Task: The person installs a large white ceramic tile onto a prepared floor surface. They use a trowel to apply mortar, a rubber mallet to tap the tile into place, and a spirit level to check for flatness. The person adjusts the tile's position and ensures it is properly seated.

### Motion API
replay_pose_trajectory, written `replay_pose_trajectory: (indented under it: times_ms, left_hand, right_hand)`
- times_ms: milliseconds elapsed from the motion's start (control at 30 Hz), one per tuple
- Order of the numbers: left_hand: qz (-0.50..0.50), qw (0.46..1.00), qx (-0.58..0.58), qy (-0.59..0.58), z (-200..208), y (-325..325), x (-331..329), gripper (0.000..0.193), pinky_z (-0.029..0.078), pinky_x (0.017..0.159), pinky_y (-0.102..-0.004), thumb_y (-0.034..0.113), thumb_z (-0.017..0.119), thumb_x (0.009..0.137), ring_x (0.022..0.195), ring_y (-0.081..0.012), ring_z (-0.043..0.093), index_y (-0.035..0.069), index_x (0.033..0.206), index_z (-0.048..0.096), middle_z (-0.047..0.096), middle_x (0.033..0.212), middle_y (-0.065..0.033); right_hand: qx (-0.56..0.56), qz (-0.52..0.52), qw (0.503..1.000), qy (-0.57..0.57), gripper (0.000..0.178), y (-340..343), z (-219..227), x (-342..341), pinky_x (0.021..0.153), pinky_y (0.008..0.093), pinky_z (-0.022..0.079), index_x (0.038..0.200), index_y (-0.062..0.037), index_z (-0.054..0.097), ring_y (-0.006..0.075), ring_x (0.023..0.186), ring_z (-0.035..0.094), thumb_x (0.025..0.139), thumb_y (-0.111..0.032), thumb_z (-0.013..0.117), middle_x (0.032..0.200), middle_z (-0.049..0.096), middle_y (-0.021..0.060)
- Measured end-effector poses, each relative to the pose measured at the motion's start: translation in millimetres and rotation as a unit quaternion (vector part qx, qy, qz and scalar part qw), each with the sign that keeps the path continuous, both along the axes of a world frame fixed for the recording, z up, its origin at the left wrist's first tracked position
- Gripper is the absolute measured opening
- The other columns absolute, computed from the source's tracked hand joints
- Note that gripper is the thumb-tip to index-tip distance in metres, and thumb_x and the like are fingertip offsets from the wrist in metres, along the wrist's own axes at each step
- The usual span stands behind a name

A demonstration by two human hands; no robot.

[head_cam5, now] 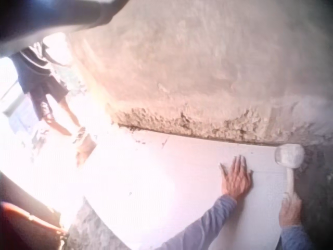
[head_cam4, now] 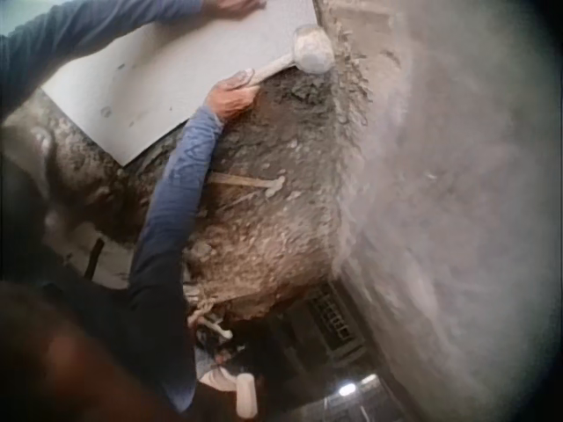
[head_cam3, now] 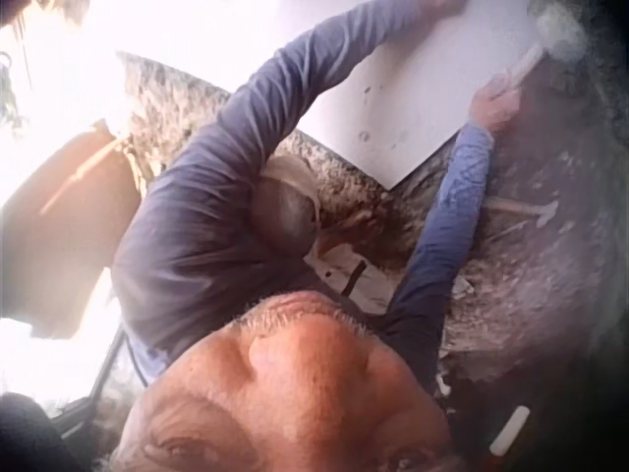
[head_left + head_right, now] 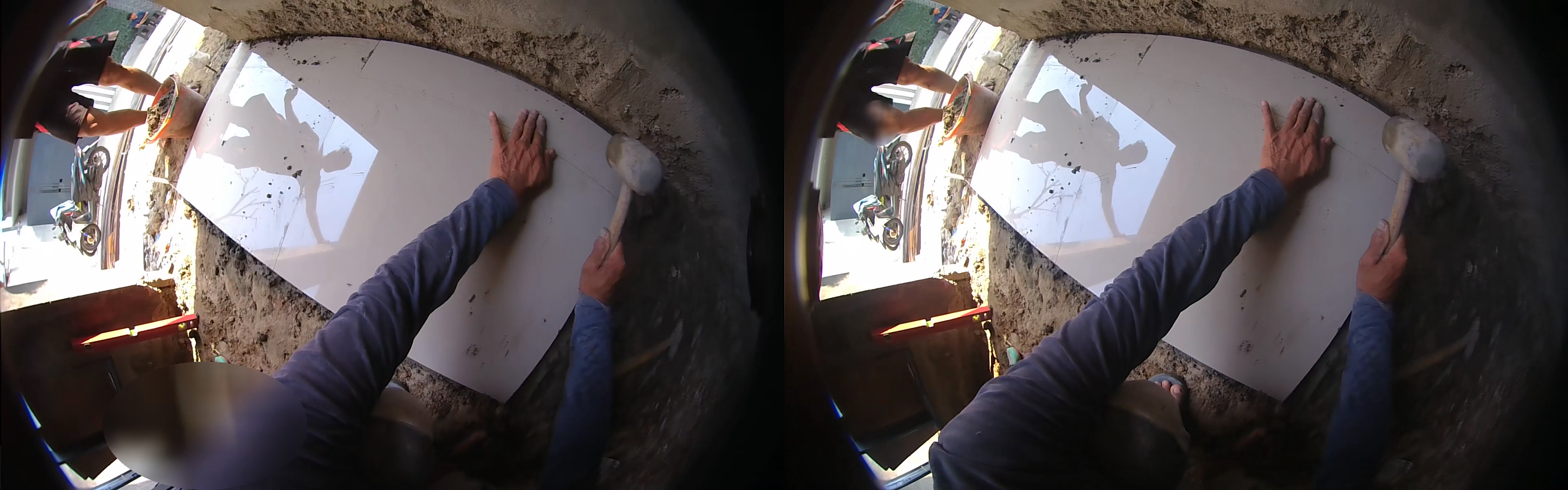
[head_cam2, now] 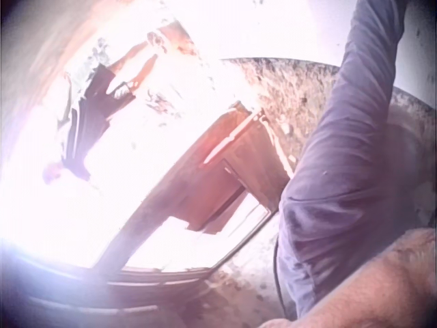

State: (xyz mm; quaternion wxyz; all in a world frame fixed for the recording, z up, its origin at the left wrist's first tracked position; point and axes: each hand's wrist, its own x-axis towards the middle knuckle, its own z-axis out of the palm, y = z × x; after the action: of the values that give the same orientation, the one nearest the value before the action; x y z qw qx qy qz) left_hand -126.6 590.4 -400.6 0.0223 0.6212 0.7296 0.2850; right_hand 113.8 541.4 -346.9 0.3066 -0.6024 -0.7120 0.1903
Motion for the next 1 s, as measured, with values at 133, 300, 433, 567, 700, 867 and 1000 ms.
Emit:
replay_pose_trajectory:
  times_ms: [133,300,433,567,700,867,1000]
  left_hand:
    - [-0.010,0.999,-0.010,0.040,5,10,4,0.061,0.002,0.122,-0.0730,0.040,0.042,0.106,0.155,-0.0274,0.031,0.005,0.155,0.042,0.042,0.162,-0.0122]
    - [-0.027,0.997,-0.027,0.073,-4,10,0,0.056,0.004,0.122,-0.0721,0.040,0.035,0.109,0.157,-0.0231,0.027,0.015,0.158,0.040,0.040,0.165,-0.0033]
    - [-0.025,0.993,-0.048,0.105,-2,12,1,0.056,0.003,0.122,-0.0718,0.042,0.034,0.110,0.156,-0.0223,0.029,0.016,0.159,0.040,0.039,0.165,-0.0029]
    - [-0.022,0.988,-0.069,0.134,2,9,-2,0.057,0.003,0.121,-0.0724,0.043,0.034,0.109,0.156,-0.0206,0.029,0.017,0.159,0.039,0.039,0.166,-0.0018]
    - [-0.028,0.989,-0.070,0.124,-1,11,8,0.057,0.004,0.121,-0.0723,0.042,0.034,0.109,0.156,-0.0198,0.029,0.017,0.160,0.039,0.038,0.166,-0.0009]
    - [-0.018,0.990,-0.040,0.137,-4,11,0,0.056,0.001,0.121,-0.0737,0.042,0.035,0.109,0.155,-0.0206,0.030,0.016,0.158,0.040,0.042,0.164,-0.0028]
    - [-0.020,0.990,-0.034,0.133,-4,12,-1,0.056,0.002,0.120,-0.0743,0.042,0.035,0.109,0.155,-0.0207,0.031,0.016,0.158,0.041,0.043,0.163,-0.0028]
  right_hand:
    - [-0.029,-0.005,0.998,0.063,0.046,22,0,-3,0.071,0.0469,0.051,0.103,0.0098,0.064,0.0437,0.077,0.065,0.104,-0.036,0.059,0.083,0.066,0.0262]
    - [-0.013,-0.039,0.988,0.150,0.045,-17,36,-5,0.069,0.0455,0.051,0.105,0.0070,0.063,0.0405,0.075,0.066,0.104,-0.038,0.059,0.080,0.064,0.0254]
    - [-0.081,-0.002,0.996,-0.036,0.037,-22,11,2,0.068,0.0508,0.054,0.101,0.0020,0.058,0.0503,0.078,0.068,0.101,-0.035,0.062,0.080,0.066,0.0298]
    - [-0.047,-0.022,0.995,0.090,0.034,-30,42,-8,0.071,0.0536,0.053,0.101,0.0033,0.059,0.0527,0.083,0.066,0.100,-0.031,0.062,0.079,0.064,0.0303]
    - [-0.109,0.001,0.993,-0.045,0.039,-40,14,16,0.061,0.0513,0.053,0.095,-0.0004,0.056,0.0492,0.071,0.067,0.101,-0.038,0.062,0.072,0.064,0.0270]
    - [-0.012,0.008,0.993,0.115,0.039,-46,16,4,0.058,0.0513,0.052,0.093,-0.0007,0.055,0.0486,0.068,0.067,0.101,-0.039,0.062,0.067,0.062,0.0267]
    - [-0.077,0.006,0.997,0.007,0.039,-32,17,6,0.060,0.0521,0.052,0.092,0.0007,0.056,0.0498,0.070,0.066,0.101,-0.037,0.063,0.070,0.062,0.0273]
